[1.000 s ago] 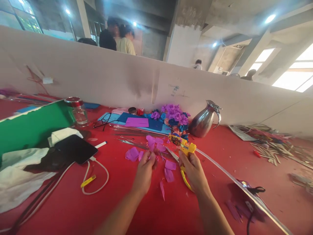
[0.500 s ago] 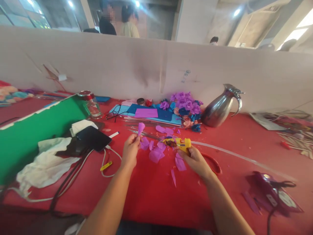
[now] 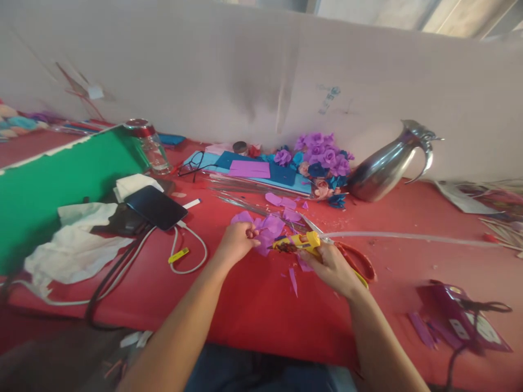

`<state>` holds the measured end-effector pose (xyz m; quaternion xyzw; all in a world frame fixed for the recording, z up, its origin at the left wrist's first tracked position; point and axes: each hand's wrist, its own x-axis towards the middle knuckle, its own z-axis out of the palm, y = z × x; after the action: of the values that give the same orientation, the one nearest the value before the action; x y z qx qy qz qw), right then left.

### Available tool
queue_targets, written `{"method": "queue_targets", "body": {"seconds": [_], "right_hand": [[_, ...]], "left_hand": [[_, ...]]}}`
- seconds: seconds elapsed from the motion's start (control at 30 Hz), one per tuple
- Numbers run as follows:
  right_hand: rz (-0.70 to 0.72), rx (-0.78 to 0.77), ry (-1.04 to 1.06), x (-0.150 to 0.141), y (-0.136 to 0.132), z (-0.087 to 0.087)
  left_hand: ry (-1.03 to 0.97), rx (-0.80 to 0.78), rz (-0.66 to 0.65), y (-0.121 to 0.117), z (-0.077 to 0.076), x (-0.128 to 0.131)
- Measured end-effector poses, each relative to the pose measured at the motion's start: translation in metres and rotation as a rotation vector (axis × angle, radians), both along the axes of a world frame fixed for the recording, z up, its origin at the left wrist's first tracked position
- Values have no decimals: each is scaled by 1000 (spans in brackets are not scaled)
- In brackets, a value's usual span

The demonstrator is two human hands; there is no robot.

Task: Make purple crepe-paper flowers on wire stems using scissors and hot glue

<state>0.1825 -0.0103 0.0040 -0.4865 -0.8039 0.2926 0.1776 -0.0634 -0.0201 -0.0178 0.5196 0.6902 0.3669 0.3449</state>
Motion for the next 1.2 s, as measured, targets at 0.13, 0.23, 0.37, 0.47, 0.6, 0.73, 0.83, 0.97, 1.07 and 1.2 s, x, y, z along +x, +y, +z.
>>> {"method": "queue_targets", "body": {"seconds": [0.13, 0.23, 0.37, 0.47, 0.6, 0.73, 0.83, 0.97, 1.07, 1.2], "right_hand": [[32, 36, -66, 0, -1, 1], [42, 35, -96, -1, -1, 2], [43, 35, -94, -3, -2, 2], [43, 18, -90, -4, -2, 0], [30, 0, -101, -4, -2, 1], [9, -1, -85, -6, -2, 3], [-10, -13, -77, -6, -2, 4], [-6, -27, -47, -6, -1, 3], [-13, -29, -21, -5, 0, 2], [-39, -37, -20, -5, 0, 1]], "left_hand": [[19, 2, -7, 1, -2, 0], [37, 1, -14, 1, -1, 1], [50, 3, -11, 0, 2, 1], [66, 3, -24, 1, 2, 0], [65, 8, -33, 1, 1, 0], [45, -2, -29, 1, 3, 1], [36, -8, -40, 0, 6, 2], [43, -21, -52, -1, 9, 2], [50, -21, -48, -1, 10, 2], [87, -18, -65, -1, 11, 2]]}}
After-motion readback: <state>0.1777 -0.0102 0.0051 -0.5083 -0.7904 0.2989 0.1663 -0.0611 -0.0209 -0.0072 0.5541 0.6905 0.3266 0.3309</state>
